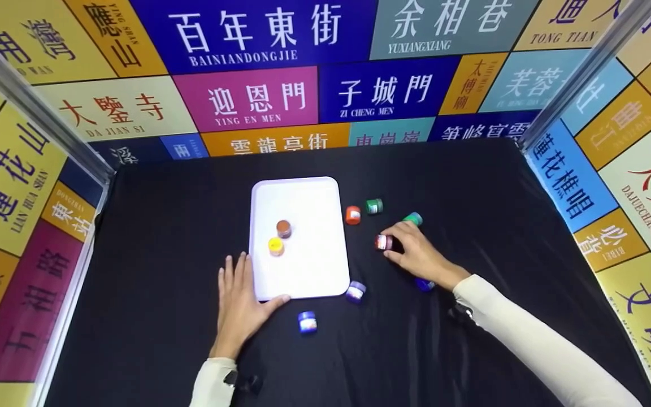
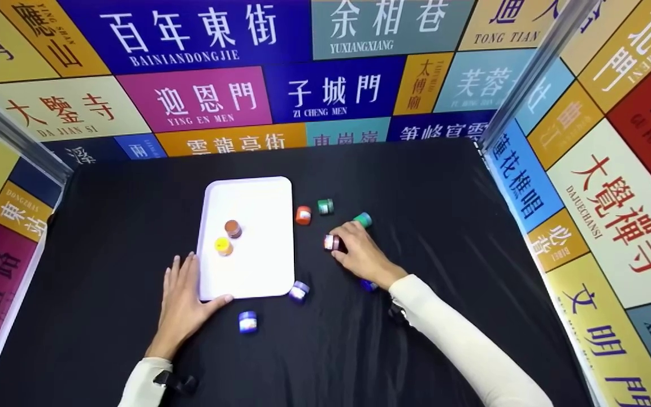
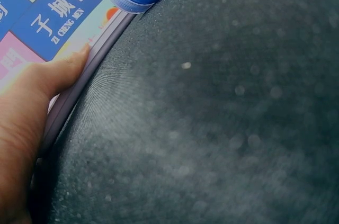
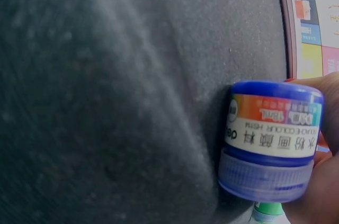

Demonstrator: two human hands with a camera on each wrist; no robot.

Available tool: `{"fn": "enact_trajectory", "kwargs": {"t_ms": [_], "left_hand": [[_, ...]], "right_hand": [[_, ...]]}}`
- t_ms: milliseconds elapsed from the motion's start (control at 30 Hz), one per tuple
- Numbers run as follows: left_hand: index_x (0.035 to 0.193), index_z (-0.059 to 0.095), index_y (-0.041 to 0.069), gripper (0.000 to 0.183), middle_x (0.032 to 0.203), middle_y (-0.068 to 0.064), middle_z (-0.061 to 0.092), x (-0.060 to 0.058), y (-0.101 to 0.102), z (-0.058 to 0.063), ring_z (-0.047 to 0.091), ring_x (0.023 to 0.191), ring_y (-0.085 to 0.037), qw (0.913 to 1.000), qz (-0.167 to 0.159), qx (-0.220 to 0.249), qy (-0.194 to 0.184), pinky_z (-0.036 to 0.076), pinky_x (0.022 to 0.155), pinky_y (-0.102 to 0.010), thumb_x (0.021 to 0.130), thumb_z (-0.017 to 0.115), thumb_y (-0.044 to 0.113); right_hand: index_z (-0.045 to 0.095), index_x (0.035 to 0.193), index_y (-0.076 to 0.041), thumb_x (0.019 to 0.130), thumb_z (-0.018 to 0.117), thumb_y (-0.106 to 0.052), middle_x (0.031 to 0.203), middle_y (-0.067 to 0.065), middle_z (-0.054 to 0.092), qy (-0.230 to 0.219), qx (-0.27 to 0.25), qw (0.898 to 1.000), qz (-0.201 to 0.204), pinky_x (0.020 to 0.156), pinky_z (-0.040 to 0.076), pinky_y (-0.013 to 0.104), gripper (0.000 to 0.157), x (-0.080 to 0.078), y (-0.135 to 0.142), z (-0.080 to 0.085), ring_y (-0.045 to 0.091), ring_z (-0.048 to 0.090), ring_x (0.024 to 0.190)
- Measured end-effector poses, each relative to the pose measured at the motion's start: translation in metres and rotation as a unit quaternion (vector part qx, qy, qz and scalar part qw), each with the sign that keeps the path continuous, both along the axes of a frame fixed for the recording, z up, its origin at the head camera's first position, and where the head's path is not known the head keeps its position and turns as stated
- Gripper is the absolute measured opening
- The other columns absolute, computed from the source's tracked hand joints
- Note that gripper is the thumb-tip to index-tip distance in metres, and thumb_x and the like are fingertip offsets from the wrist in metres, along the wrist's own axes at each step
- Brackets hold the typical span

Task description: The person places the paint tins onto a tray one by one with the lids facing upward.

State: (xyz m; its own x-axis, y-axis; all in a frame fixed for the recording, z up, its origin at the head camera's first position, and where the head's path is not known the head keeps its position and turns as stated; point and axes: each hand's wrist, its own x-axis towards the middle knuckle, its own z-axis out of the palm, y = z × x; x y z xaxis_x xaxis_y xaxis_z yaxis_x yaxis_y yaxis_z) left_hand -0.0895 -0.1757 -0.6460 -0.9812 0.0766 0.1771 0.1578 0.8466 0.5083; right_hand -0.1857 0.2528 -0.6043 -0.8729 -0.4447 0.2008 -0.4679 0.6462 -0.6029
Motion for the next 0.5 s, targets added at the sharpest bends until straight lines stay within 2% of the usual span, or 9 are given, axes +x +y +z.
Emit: {"fn": "enact_trajectory", "kwargs": {"t_ms": [233,500], "left_hand": [[0.169,0.032,-0.007,0.13,0.177,-0.027,0.028,-0.0007,0.0001,-0.0008,0.011,0.167,-0.052,0.9999,-0.002,-0.003,0.012,0.003,0.136,-0.063,0.081,0.084,0.074],[0.17,0.03,-0.005,0.131,0.178,-0.027,0.027,0.0004,-0.0001,-0.0003,0.01,0.168,-0.051,1.0,0.001,-0.003,0.002,0.002,0.137,-0.062,0.081,0.083,0.075]], "right_hand": [[0.074,0.126,0.002,0.091,0.087,-0.002,0.12,0.015,0.073,0.01,-0.002,1.0,0.005,0.11,0.05,0.053,0.037,0.0011,-0.0006,0.0013,0.036,0.061,0.121],[0.075,0.126,0.002,0.091,0.088,-0.004,0.12,0.014,0.073,0.006,0.003,1.0,0.003,0.11,0.051,0.053,0.038,0.0013,-0.0009,0.002,0.036,0.061,0.122]]}}
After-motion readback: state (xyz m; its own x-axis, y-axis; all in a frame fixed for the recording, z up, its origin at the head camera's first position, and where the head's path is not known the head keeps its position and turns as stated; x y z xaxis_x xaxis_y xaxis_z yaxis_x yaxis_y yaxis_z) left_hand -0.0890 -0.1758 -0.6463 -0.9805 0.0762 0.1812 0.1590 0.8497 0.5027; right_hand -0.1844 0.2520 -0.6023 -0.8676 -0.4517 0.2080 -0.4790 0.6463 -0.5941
